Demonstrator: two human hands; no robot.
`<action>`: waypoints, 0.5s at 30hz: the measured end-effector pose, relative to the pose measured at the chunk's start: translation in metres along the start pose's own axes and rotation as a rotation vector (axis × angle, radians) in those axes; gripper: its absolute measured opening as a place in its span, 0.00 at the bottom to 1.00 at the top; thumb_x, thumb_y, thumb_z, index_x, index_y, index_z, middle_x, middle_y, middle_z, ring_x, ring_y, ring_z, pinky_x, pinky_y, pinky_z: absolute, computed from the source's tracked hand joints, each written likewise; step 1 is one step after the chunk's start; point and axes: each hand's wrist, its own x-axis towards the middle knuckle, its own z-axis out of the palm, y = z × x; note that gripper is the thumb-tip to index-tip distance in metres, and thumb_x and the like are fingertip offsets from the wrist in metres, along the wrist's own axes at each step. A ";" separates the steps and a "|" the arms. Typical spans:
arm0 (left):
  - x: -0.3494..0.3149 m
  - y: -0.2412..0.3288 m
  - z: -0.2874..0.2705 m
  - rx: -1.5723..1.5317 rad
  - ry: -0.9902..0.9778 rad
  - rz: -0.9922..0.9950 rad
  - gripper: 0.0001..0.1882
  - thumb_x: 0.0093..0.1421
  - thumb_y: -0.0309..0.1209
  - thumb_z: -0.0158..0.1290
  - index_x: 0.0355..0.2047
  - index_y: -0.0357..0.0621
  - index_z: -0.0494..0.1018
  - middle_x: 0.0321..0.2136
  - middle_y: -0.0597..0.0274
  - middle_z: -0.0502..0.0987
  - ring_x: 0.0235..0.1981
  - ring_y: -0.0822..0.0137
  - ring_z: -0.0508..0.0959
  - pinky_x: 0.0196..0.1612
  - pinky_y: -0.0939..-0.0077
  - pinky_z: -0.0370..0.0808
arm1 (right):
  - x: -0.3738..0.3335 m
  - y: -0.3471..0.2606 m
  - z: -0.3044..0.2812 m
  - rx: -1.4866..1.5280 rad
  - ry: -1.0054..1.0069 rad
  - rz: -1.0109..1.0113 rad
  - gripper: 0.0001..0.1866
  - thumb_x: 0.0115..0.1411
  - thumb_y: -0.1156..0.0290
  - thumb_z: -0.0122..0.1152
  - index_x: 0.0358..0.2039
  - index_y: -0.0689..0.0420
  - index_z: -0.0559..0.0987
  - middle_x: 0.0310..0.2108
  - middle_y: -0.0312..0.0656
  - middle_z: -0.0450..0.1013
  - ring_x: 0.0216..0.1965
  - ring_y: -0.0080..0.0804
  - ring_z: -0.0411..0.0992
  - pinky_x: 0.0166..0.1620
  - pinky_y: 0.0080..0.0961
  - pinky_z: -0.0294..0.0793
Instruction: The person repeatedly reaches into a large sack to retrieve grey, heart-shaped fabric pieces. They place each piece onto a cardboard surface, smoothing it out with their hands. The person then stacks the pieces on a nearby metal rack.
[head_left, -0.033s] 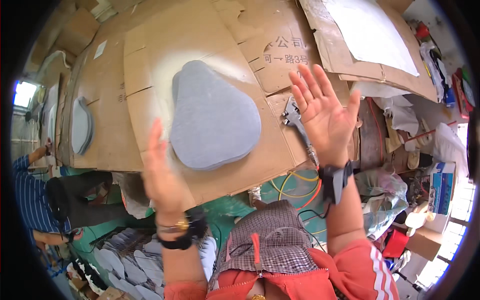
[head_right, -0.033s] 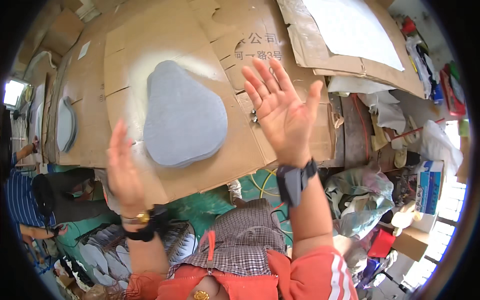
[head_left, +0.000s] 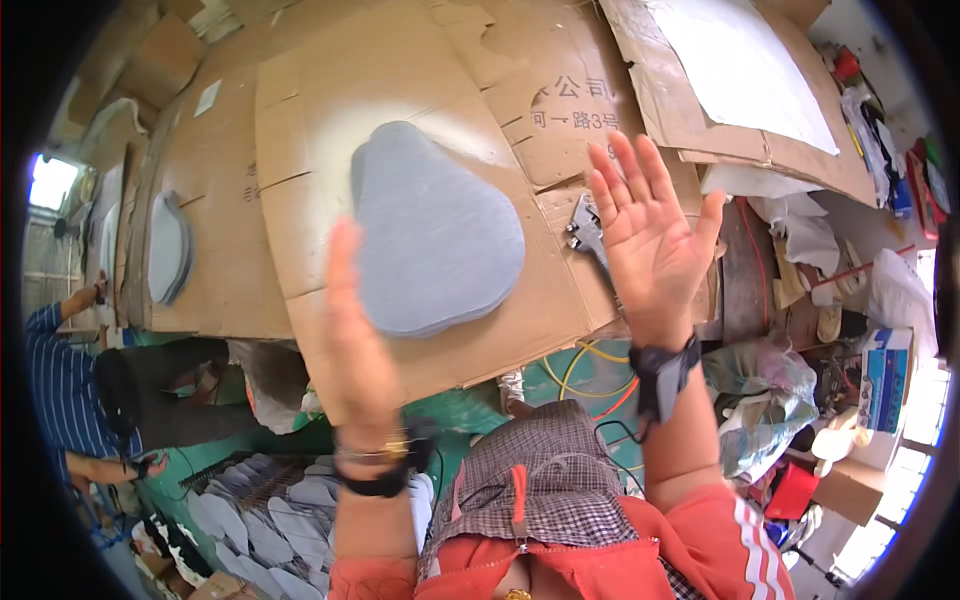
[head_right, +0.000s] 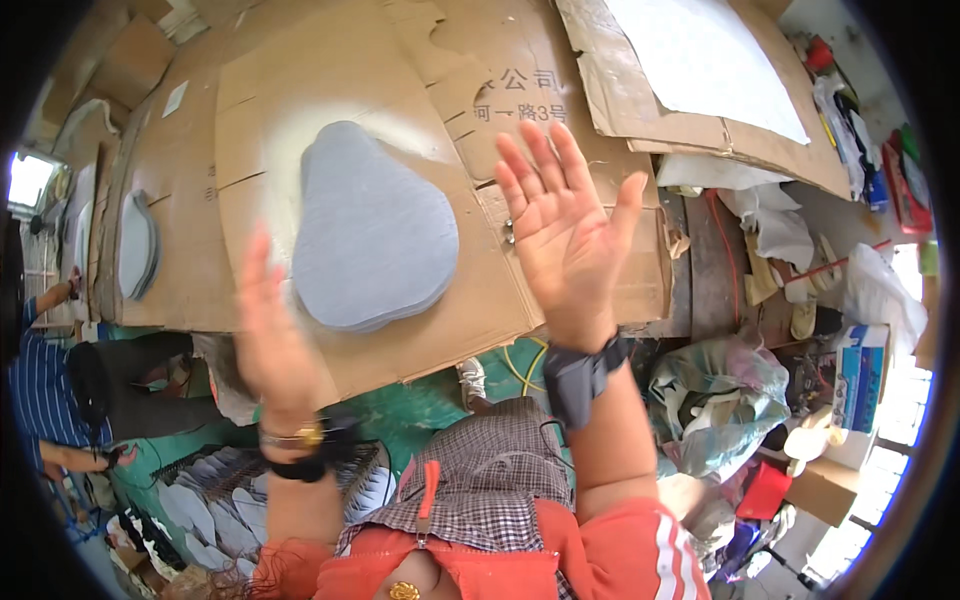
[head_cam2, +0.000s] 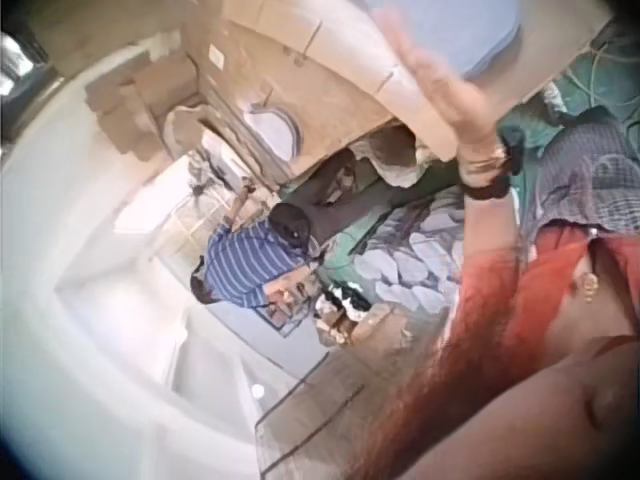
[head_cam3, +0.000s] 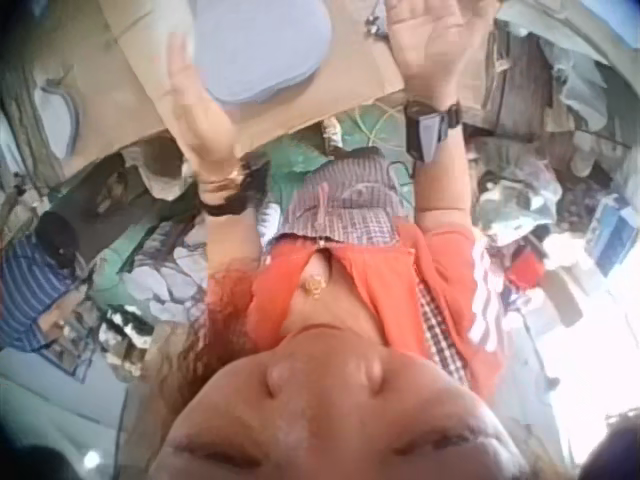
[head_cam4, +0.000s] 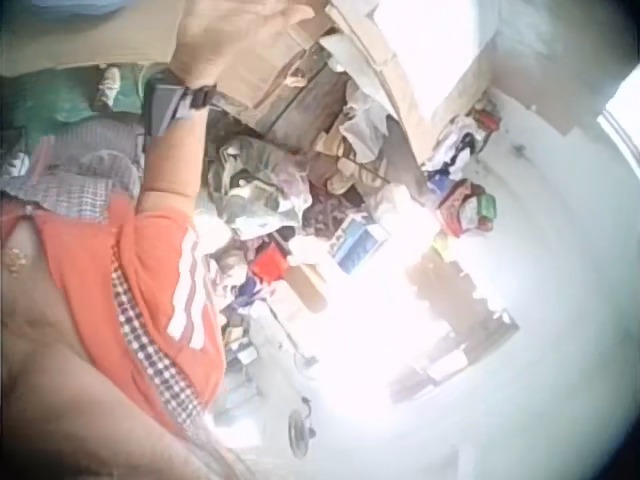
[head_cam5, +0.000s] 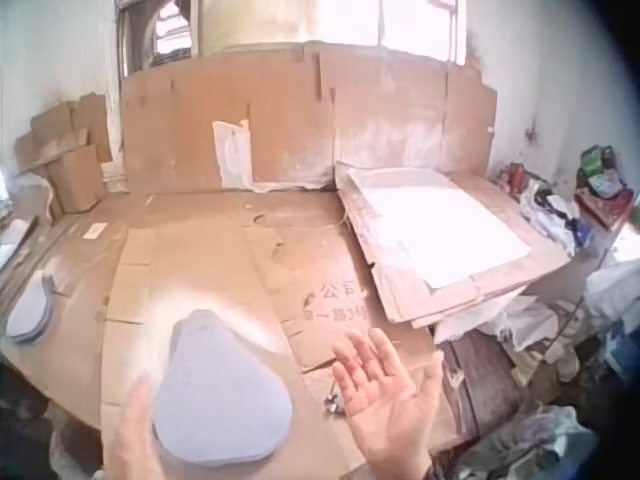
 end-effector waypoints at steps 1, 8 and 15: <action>-0.012 0.006 0.027 0.169 -0.152 0.211 0.29 0.67 0.41 0.38 0.63 0.36 0.58 0.65 0.51 0.59 0.68 0.56 0.52 0.68 0.58 0.45 | -0.022 0.010 0.023 -0.015 0.075 -0.111 0.45 0.65 0.38 0.36 0.65 0.67 0.53 0.64 0.60 0.53 0.66 0.53 0.53 0.67 0.41 0.54; 0.012 -0.029 -0.032 -1.279 0.012 -0.384 0.37 0.66 0.56 0.29 0.64 0.39 0.57 0.65 0.49 0.58 0.68 0.49 0.53 0.67 0.49 0.47 | -0.124 -0.037 0.036 -0.806 -0.879 0.464 0.39 0.61 0.46 0.49 0.65 0.60 0.60 0.66 0.53 0.55 0.69 0.43 0.50 0.67 0.39 0.48; 0.006 -0.057 -0.069 0.019 -0.251 -0.053 0.39 0.66 0.59 0.34 0.65 0.40 0.56 0.65 0.50 0.57 0.67 0.46 0.52 0.65 0.43 0.49 | -0.030 0.022 -0.165 -2.174 -0.338 -0.320 0.40 0.43 0.67 0.73 0.58 0.60 0.67 0.61 0.54 0.60 0.61 0.54 0.58 0.63 0.43 0.58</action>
